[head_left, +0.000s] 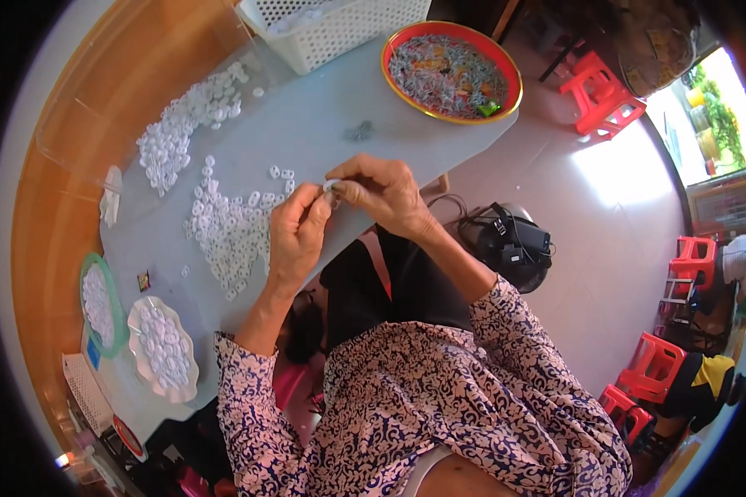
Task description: Manually assembling small white plastic components at a workshop table.
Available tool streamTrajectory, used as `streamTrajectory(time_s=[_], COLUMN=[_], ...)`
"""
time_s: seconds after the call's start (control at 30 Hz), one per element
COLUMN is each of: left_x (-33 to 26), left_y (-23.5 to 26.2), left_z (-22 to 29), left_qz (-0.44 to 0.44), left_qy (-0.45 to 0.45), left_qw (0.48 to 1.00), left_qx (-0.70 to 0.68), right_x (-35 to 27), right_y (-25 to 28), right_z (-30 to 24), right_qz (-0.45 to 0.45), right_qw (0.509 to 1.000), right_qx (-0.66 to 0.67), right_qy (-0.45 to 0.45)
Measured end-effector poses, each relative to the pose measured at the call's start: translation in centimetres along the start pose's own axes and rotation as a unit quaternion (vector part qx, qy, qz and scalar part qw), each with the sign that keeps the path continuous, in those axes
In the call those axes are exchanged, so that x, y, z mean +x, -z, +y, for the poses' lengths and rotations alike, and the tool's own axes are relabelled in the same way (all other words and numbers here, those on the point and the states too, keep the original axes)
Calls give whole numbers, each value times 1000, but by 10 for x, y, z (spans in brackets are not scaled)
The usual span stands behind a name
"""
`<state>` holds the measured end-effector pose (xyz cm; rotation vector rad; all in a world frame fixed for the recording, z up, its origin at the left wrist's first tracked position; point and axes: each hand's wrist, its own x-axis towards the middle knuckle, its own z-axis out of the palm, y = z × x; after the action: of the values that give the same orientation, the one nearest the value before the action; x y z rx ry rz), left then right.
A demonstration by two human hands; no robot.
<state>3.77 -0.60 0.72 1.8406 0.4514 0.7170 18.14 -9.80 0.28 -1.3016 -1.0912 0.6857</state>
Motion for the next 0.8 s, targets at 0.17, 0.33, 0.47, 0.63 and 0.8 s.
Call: streamTrajectory(time_s=[0.17, 0.33, 0.47, 0.63, 0.8], left_x=[-4, -15, -20, -18, -15], left_y=[1, -8, -4, -1, -5], left_z=[7, -9, -7, -13, -6], left_qz=[7, -12, -35, -54, -76], left_qy=[47, 83, 51, 38, 47], left_qw=[997, 991, 997, 993, 993], left_qx=[-58, -100, -56, -99, -77], right_x=[0, 63, 157, 209, 132], right_y=[-1, 28, 28, 43, 15], right_z=[-9, -20, -82, -13, -2], right_qz=[17, 94, 139, 132, -55], right_qw=[999, 986, 961, 909, 937], right_qx=[34, -62, -229, -341, -295], right_qy=[-13, 121, 63, 201, 181])
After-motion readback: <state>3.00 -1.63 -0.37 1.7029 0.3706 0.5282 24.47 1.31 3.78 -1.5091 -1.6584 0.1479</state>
